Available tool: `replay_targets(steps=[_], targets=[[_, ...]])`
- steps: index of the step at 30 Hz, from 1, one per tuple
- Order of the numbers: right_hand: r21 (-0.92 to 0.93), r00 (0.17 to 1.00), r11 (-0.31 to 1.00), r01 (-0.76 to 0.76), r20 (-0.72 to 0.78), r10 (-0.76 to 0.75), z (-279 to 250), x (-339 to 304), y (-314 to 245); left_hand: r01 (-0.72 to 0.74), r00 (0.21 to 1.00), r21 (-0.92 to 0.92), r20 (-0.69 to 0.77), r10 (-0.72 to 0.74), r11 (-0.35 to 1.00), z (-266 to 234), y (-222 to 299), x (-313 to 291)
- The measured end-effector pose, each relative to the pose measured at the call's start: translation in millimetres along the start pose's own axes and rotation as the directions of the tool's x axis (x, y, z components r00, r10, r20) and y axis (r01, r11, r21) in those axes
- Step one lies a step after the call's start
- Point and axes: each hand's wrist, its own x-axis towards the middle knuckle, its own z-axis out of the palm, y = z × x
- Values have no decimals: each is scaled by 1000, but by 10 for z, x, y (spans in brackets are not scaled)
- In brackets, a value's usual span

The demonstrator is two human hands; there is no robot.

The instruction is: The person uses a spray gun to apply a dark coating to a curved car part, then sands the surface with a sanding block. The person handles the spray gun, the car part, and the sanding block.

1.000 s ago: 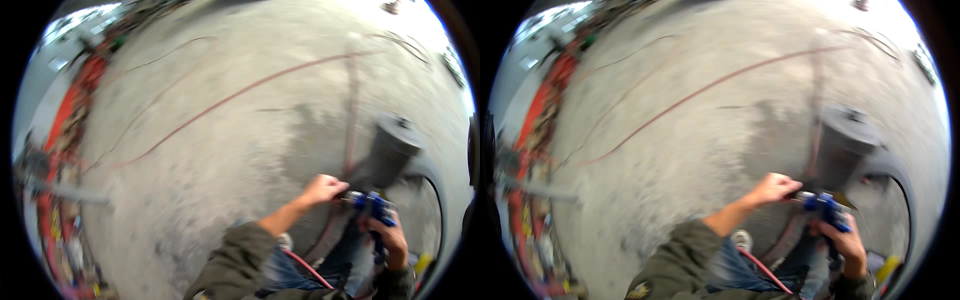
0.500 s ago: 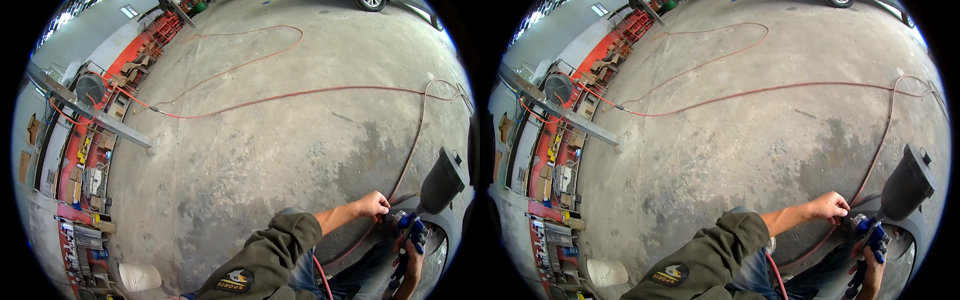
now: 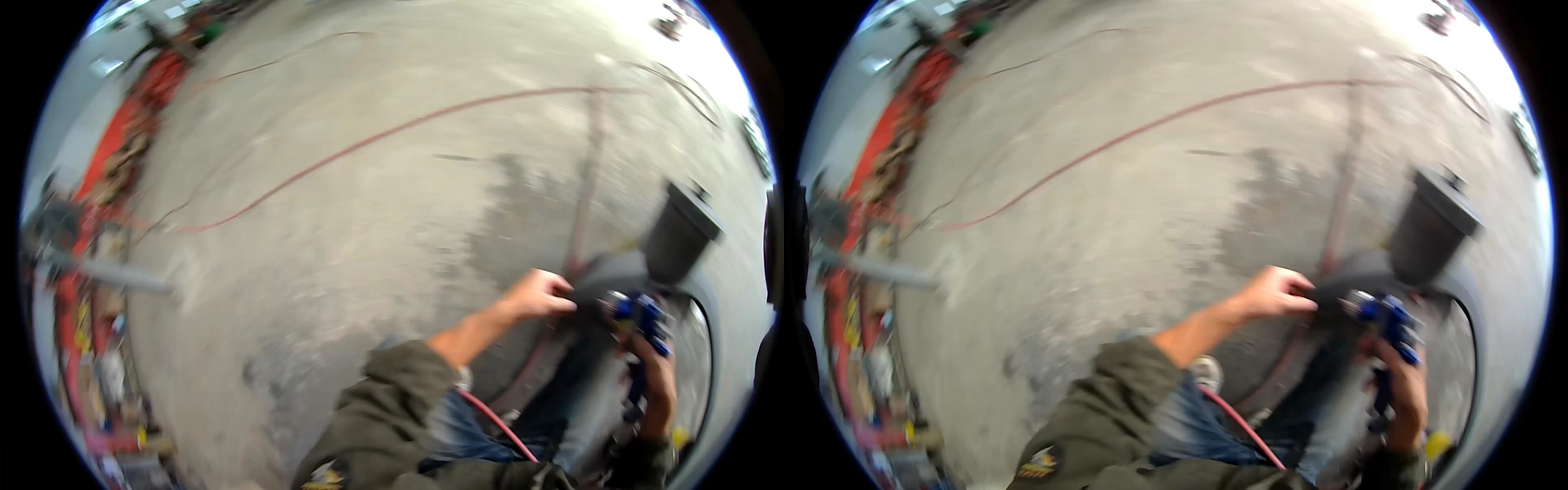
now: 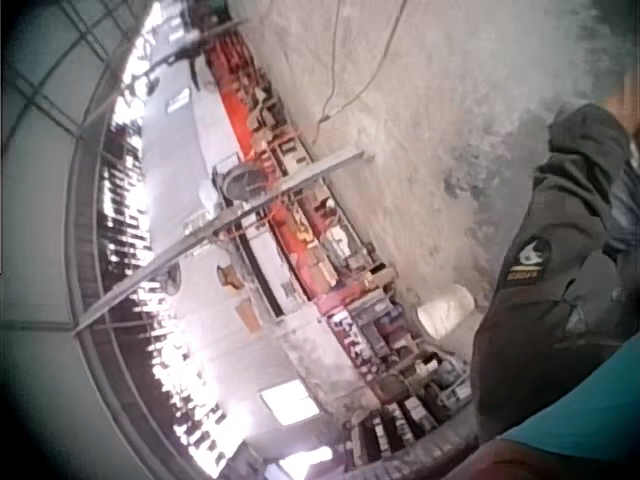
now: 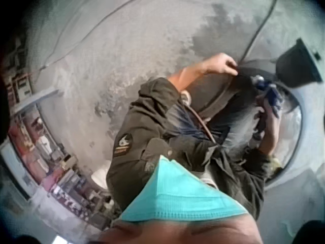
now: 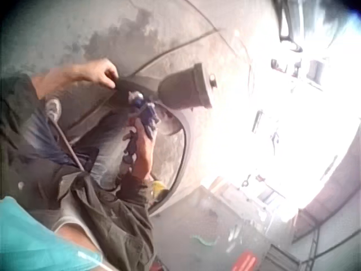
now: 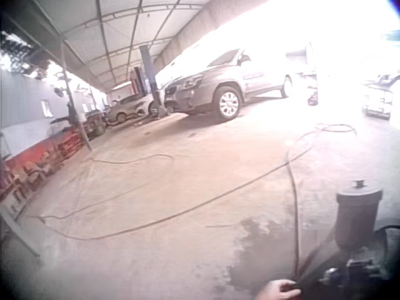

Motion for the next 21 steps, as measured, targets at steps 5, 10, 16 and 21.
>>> replay_targets(steps=[5, 10, 16, 21], targets=[[117, 966, 993, -22, 260, -10, -147, 158, -5, 46, 989, 103, -147, -30, 994, 12, 84, -41], [163, 998, 987, -6, 61, -4, -268, 46, 25, 89, 969, 146, -241, -51, 985, 117, 49, 39], [229, 988, 973, -6, 154, -30, -314, -78, 158, 77, 955, 459, -288, 66, 885, 146, 131, -28], [282, 999, 959, 40, 3, -42, -367, -111, 135, -128, 861, 879, -132, 492, 459, 198, 117, -35]])
